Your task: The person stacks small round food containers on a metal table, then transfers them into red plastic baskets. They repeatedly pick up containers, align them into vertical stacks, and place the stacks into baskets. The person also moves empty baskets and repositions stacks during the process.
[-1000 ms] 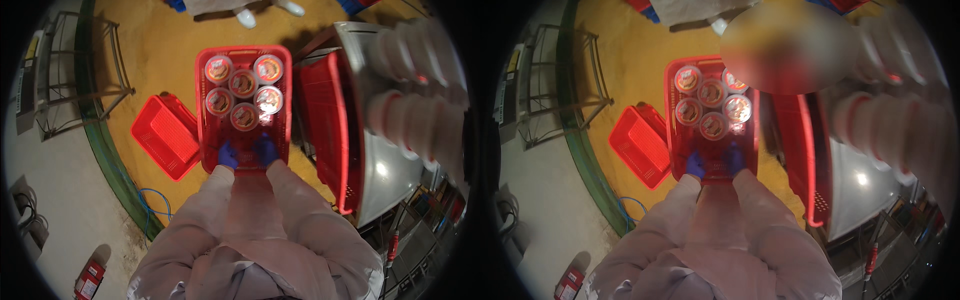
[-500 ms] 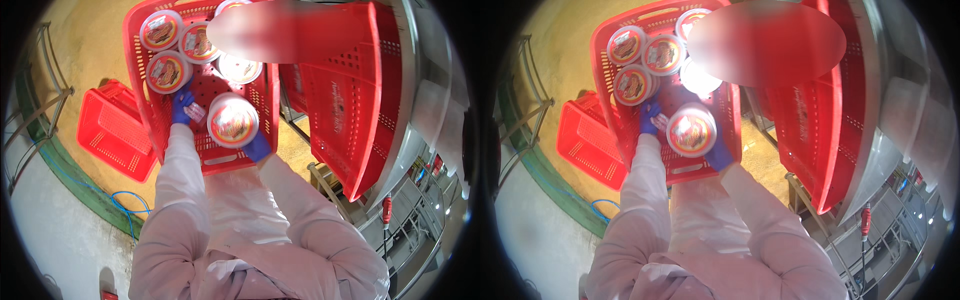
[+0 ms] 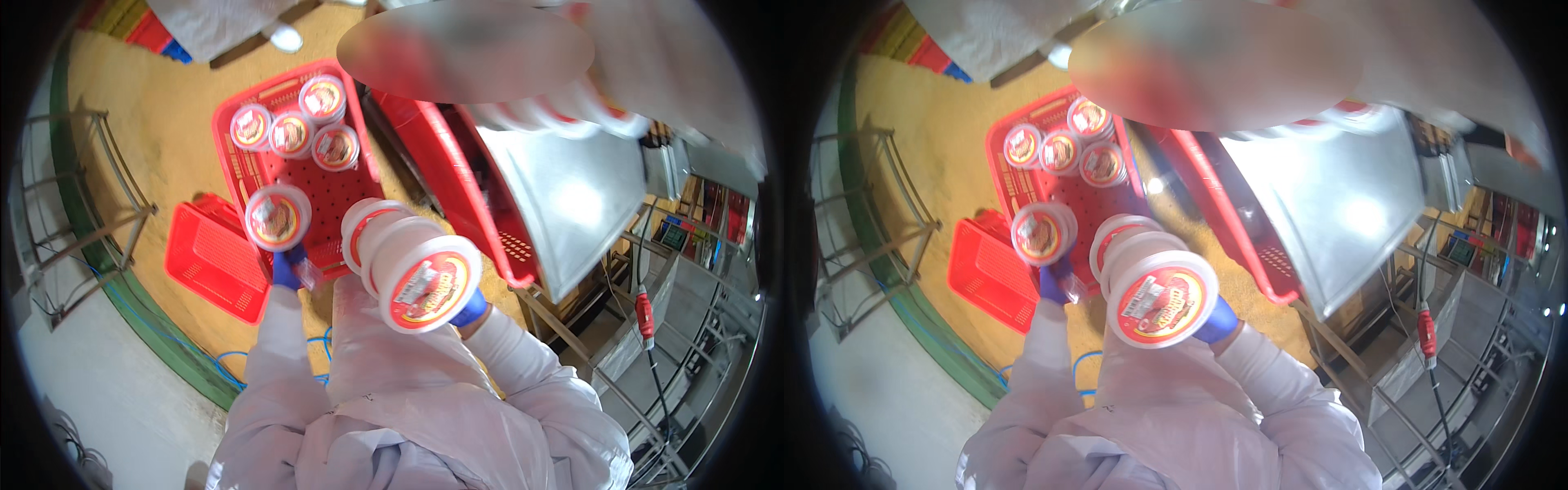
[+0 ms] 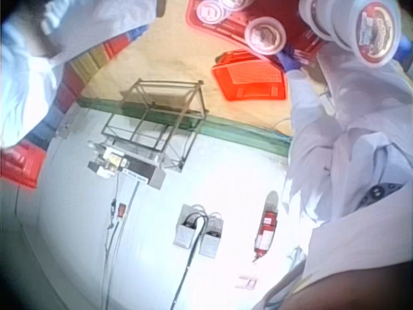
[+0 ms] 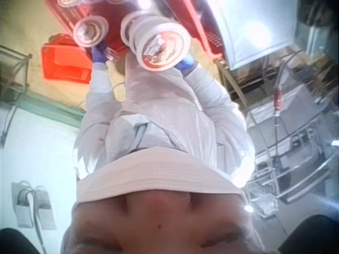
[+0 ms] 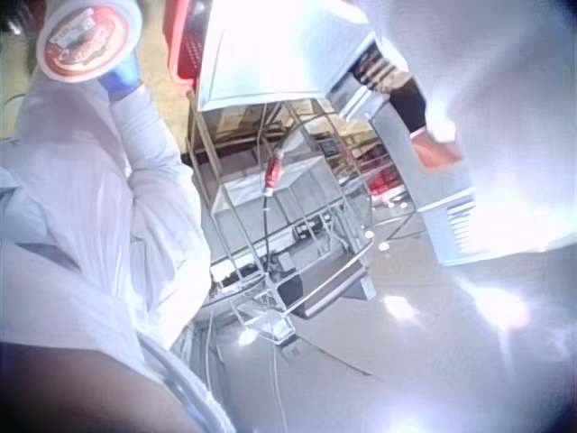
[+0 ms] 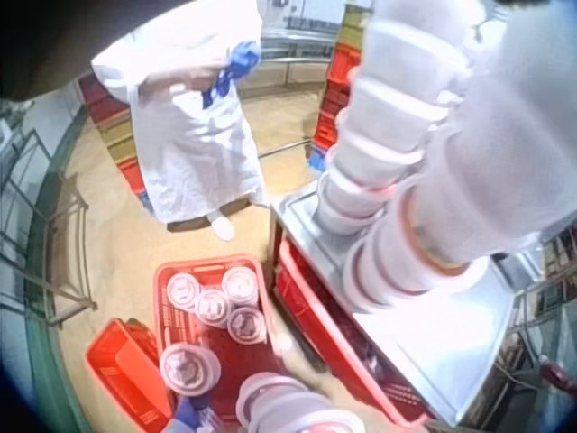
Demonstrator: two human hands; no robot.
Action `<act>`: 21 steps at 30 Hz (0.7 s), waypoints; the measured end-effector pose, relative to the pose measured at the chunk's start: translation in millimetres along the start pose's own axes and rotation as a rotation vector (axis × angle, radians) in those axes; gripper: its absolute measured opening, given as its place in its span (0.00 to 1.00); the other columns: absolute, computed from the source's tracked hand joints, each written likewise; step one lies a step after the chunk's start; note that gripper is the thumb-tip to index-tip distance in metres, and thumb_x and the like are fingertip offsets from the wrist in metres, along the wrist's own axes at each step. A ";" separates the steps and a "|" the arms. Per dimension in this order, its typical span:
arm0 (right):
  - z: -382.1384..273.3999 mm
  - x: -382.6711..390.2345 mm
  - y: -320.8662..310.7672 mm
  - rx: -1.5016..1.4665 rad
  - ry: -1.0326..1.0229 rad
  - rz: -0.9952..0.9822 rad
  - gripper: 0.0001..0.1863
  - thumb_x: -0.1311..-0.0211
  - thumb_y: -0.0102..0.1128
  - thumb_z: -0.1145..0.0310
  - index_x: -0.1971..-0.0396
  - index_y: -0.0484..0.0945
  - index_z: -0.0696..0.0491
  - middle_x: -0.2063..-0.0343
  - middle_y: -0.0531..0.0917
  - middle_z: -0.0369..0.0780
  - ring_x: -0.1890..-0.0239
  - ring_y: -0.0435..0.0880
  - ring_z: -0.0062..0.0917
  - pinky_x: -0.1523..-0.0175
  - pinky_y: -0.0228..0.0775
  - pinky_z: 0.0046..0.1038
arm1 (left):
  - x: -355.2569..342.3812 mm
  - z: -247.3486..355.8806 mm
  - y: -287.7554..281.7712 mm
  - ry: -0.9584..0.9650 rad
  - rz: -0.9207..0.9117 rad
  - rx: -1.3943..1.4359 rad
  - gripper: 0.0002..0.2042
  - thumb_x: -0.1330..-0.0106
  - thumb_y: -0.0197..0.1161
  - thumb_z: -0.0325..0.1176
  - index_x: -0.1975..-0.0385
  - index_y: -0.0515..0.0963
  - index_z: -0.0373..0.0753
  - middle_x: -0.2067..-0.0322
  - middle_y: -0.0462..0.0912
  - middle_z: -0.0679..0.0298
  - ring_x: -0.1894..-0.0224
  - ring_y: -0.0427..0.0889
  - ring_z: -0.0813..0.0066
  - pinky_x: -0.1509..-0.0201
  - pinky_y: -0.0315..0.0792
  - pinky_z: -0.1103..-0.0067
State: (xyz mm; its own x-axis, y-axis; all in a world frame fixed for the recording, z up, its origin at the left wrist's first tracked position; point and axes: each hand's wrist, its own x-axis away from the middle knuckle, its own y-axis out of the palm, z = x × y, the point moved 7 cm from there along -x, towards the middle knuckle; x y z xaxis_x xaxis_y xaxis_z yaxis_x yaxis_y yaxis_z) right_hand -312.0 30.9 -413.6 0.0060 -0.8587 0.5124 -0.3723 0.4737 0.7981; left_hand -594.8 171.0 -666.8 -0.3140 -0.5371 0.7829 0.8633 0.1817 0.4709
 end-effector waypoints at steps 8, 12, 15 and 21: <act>-181.6 123.1 49.4 -0.389 -0.341 0.067 0.22 0.30 0.43 0.66 0.39 0.60 0.57 0.41 0.68 0.47 0.42 0.71 0.39 0.40 0.69 0.44 | 305.0 65.9 263.1 -0.426 -0.291 -0.143 0.10 0.29 0.48 0.41 0.61 0.69 0.41 0.83 0.60 0.75 0.83 0.57 0.89 0.80 0.55 0.89; -238.7 127.0 10.5 -0.136 -0.485 0.168 0.20 0.37 0.46 0.73 0.45 0.65 0.62 0.49 0.73 0.50 0.46 0.74 0.39 0.40 0.71 0.38 | 376.8 49.8 422.8 -0.567 -0.475 -0.318 0.12 0.30 0.50 0.41 0.63 0.70 0.38 0.82 0.62 0.74 0.84 0.59 0.90 0.82 0.57 0.90; -285.0 112.5 -24.5 -0.545 -0.482 0.137 0.25 0.45 0.50 0.73 0.45 0.64 0.61 0.47 0.70 0.51 0.45 0.71 0.42 0.39 0.69 0.38 | 385.2 11.6 548.8 -0.691 -0.741 -0.349 0.21 0.32 0.52 0.45 0.57 0.70 0.27 0.83 0.68 0.72 0.85 0.65 0.88 0.82 0.64 0.90; -369.5 68.3 -60.4 -0.364 -0.629 0.179 0.28 0.46 0.47 0.70 0.43 0.62 0.58 0.47 0.70 0.50 0.45 0.70 0.43 0.43 0.69 0.47 | 319.9 -58.6 723.4 -0.450 -0.829 -0.408 0.17 0.42 0.61 0.42 0.61 0.64 0.40 0.83 0.67 0.65 0.88 0.62 0.81 0.84 0.60 0.87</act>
State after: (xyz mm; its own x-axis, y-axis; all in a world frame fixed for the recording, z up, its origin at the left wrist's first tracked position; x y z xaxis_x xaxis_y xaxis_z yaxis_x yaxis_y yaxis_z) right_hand 53.8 15.9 -309.8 -0.5984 -0.6607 0.4532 0.0132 0.5574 0.8301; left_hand -47.5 82.4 -99.6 -0.9191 0.0073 0.3939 0.3498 -0.4446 0.8246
